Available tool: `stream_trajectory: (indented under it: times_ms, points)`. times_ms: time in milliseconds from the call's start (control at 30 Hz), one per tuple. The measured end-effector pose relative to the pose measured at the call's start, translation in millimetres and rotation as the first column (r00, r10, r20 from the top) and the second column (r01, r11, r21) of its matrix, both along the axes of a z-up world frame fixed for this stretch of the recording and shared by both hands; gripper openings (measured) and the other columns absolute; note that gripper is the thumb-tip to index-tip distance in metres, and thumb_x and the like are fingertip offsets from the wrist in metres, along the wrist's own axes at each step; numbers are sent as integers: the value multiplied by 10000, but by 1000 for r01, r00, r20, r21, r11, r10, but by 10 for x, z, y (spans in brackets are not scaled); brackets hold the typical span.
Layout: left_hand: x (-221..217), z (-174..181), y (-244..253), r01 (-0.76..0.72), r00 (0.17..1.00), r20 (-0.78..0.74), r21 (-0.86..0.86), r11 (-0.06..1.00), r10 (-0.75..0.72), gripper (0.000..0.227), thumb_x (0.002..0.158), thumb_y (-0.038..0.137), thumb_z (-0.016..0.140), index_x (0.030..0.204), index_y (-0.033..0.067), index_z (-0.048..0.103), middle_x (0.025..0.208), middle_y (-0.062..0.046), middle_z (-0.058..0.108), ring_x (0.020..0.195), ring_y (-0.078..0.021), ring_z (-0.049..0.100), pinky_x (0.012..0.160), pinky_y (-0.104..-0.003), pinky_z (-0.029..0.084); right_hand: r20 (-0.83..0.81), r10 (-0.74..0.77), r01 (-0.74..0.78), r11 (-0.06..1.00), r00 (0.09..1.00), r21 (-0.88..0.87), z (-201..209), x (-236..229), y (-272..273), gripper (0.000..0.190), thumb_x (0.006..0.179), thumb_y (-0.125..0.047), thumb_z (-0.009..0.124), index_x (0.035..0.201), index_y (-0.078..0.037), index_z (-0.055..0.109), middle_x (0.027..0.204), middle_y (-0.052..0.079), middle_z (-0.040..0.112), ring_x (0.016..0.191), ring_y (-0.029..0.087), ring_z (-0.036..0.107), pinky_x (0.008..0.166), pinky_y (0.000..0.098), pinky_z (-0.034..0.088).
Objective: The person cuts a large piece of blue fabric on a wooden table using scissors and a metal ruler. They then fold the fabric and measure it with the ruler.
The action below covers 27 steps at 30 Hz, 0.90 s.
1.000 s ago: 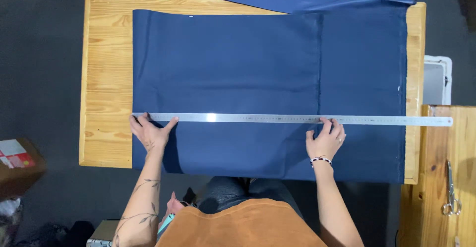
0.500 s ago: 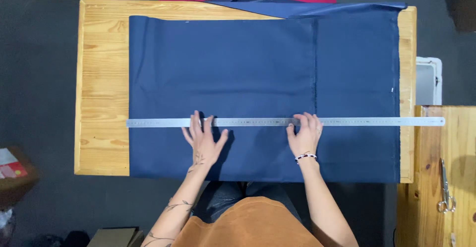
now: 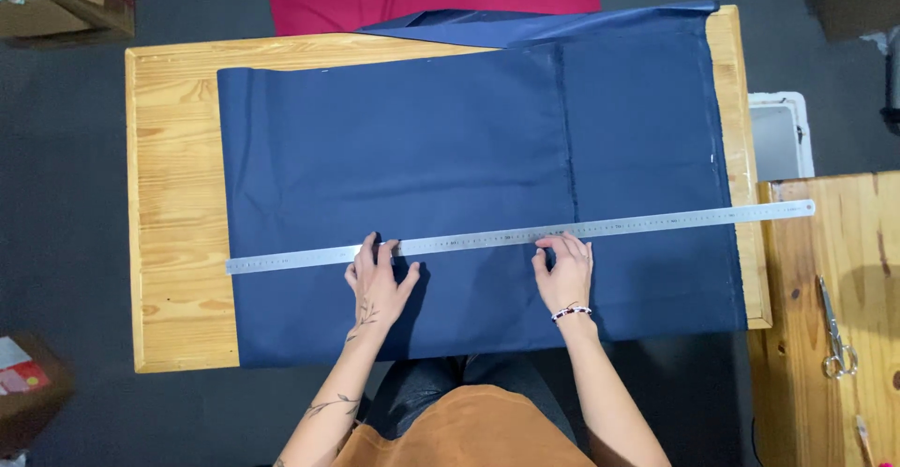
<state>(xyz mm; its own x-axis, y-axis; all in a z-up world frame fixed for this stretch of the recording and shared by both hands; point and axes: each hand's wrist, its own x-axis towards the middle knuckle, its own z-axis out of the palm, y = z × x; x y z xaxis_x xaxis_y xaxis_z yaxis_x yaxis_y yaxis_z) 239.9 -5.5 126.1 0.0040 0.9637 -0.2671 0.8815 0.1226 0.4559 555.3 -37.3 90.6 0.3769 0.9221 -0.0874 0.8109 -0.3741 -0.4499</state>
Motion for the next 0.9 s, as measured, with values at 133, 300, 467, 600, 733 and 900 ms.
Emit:
stream_trajectory:
  times_ms: [133, 300, 467, 600, 733, 900]
  points:
    - [21, 125, 5, -5, 1000, 29, -21, 1000, 5, 502, 929, 430, 669, 1352, 190, 542, 1541, -148, 351, 1347, -331, 443, 1119, -569, 270, 3, 25, -25, 1000, 1000, -3, 83, -84, -6, 87, 892, -276, 671, 964, -312, 704, 1114, -70, 719, 1295, 203, 582, 1221, 530, 326]
    - [66, 194, -58, 15, 999, 48, -30, 999, -14, 485, 931, 404, 667, 1344, 179, 547, 1525, -157, 353, 1338, -338, 442, 1119, -557, 258, -11, 58, -58, 998, 998, 18, 63, -169, 13, 82, 888, -257, 671, 947, -302, 707, 1083, -42, 730, 1259, 226, 604, 1194, 530, 361]
    - [74, 198, -133, 8, 998, 60, -46, 999, -5, 454, 945, 389, 659, 1339, 189, 553, 1518, -150, 337, 1372, -338, 395, 1125, -550, 245, -1, 75, -75, 997, 997, 33, -21, -203, 12, 71, 883, -288, 674, 943, -311, 707, 1050, -64, 731, 1243, 206, 613, 1192, 510, 373]
    - [27, 154, -174, 10, 998, 63, -54, 999, -6, 439, 951, 384, 649, 1336, 196, 551, 1512, -152, 337, 1376, -339, 383, 1120, -547, 238, -14, 85, -85, 996, 996, -1, 29, -209, 8, 84, 904, -273, 654, 961, -297, 709, 1073, -38, 738, 1267, 223, 606, 1205, 509, 353]
    - [24, 144, -203, 16, 999, 52, -42, 999, -14, 419, 951, 374, 658, 1314, 189, 561, 1506, -151, 344, 1370, -338, 381, 1117, -544, 237, -25, 86, -86, 996, 996, -23, 74, -224, -8, 81, 908, -277, 655, 965, -293, 709, 1084, -38, 737, 1277, 222, 598, 1208, 511, 348]
    - [79, 131, -223, 40, 999, 36, -51, 998, -38, 406, 949, 385, 652, 1300, 197, 573, 1501, -132, 352, 1378, -320, 374, 1121, -540, 231, -22, 85, -86, 996, 996, -35, 83, -215, -41, 80, 916, -289, 650, 972, -298, 705, 1091, -43, 733, 1280, 213, 594, 1206, 501, 356]
